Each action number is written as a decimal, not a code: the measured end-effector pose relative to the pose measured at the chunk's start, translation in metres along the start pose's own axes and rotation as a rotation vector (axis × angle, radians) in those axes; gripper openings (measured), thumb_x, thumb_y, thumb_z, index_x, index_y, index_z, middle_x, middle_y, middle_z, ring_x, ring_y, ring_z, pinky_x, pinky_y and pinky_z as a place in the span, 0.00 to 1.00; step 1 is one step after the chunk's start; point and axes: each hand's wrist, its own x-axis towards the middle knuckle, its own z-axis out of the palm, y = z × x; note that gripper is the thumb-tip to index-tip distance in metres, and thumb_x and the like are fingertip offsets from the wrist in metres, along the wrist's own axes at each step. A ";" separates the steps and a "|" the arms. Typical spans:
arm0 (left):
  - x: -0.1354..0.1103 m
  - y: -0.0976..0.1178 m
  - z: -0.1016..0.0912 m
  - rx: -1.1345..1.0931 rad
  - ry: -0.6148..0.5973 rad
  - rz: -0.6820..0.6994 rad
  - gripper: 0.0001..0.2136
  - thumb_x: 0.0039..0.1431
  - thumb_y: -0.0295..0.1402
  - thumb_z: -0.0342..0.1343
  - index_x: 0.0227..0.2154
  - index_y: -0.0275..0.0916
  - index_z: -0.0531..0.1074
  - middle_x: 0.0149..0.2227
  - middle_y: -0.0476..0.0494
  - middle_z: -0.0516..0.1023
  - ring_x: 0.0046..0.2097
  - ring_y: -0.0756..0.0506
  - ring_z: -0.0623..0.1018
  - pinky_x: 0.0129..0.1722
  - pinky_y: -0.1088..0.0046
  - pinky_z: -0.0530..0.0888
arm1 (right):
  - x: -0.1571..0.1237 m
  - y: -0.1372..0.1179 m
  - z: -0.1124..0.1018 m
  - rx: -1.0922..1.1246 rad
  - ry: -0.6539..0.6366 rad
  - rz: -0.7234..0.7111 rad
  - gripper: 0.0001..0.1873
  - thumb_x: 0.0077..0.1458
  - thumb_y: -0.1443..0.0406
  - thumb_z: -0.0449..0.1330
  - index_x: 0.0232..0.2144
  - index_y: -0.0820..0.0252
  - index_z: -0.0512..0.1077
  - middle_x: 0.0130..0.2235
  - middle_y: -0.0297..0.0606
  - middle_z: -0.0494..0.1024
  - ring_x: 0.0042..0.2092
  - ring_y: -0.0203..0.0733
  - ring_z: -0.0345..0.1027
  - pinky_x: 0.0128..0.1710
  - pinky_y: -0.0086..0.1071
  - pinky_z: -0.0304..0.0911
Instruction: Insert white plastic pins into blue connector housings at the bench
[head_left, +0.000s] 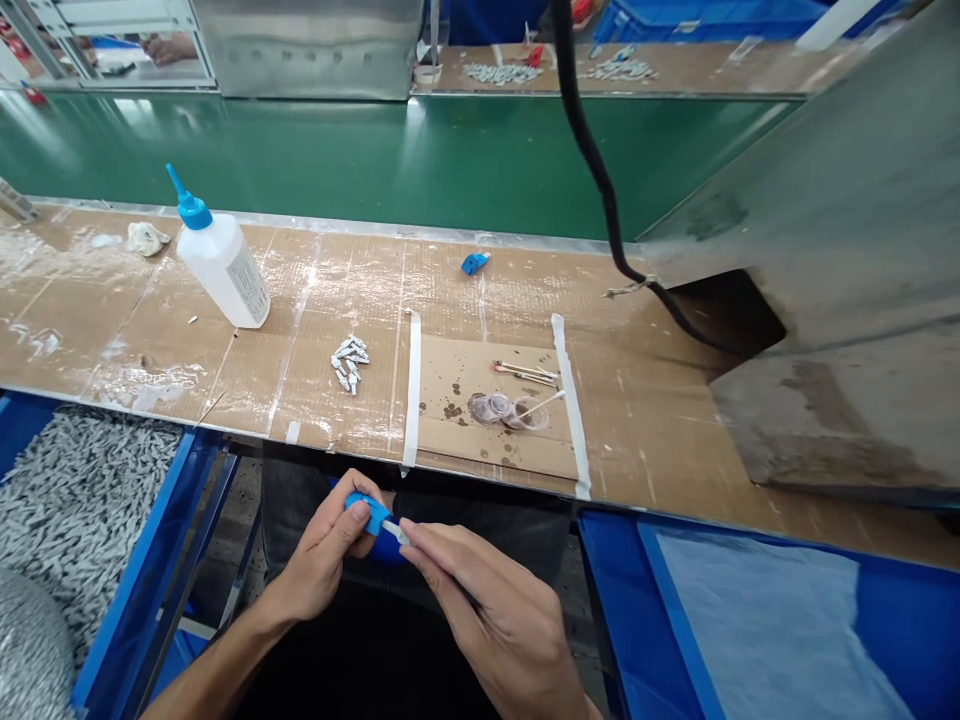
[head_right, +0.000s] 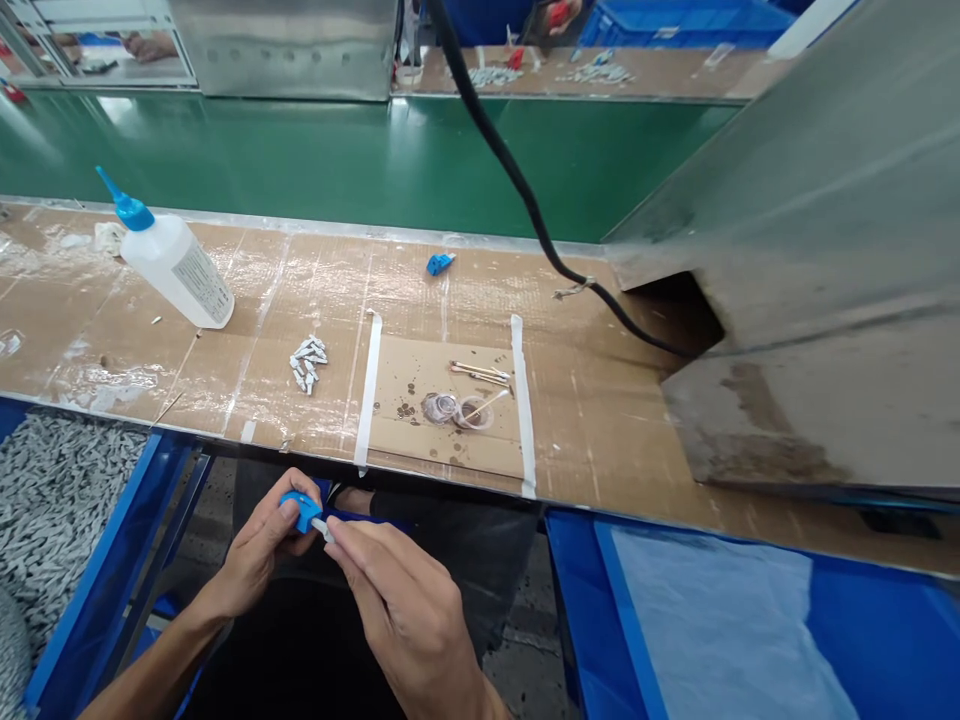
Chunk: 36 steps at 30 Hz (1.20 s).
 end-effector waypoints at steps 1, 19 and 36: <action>0.000 0.000 -0.001 0.046 -0.004 0.002 0.14 0.72 0.46 0.48 0.41 0.40 0.67 0.29 0.54 0.58 0.29 0.51 0.56 0.29 0.73 0.55 | 0.001 0.000 0.000 -0.017 -0.006 -0.016 0.19 0.61 0.81 0.61 0.52 0.64 0.76 0.42 0.40 0.82 0.43 0.38 0.78 0.45 0.30 0.78; -0.011 0.008 -0.004 0.574 -0.004 0.157 0.13 0.74 0.44 0.42 0.44 0.43 0.66 0.37 0.49 0.67 0.37 0.46 0.67 0.40 0.68 0.64 | 0.003 -0.007 -0.005 0.177 -0.084 0.402 0.06 0.65 0.65 0.63 0.39 0.57 0.81 0.37 0.32 0.85 0.35 0.33 0.80 0.43 0.20 0.75; -0.022 0.007 -0.008 0.942 -0.105 0.433 0.12 0.76 0.41 0.38 0.47 0.42 0.63 0.38 0.46 0.74 0.36 0.46 0.72 0.38 0.68 0.68 | -0.014 -0.013 0.006 0.083 0.004 0.122 0.13 0.63 0.76 0.61 0.46 0.58 0.75 0.37 0.32 0.82 0.33 0.33 0.74 0.35 0.26 0.71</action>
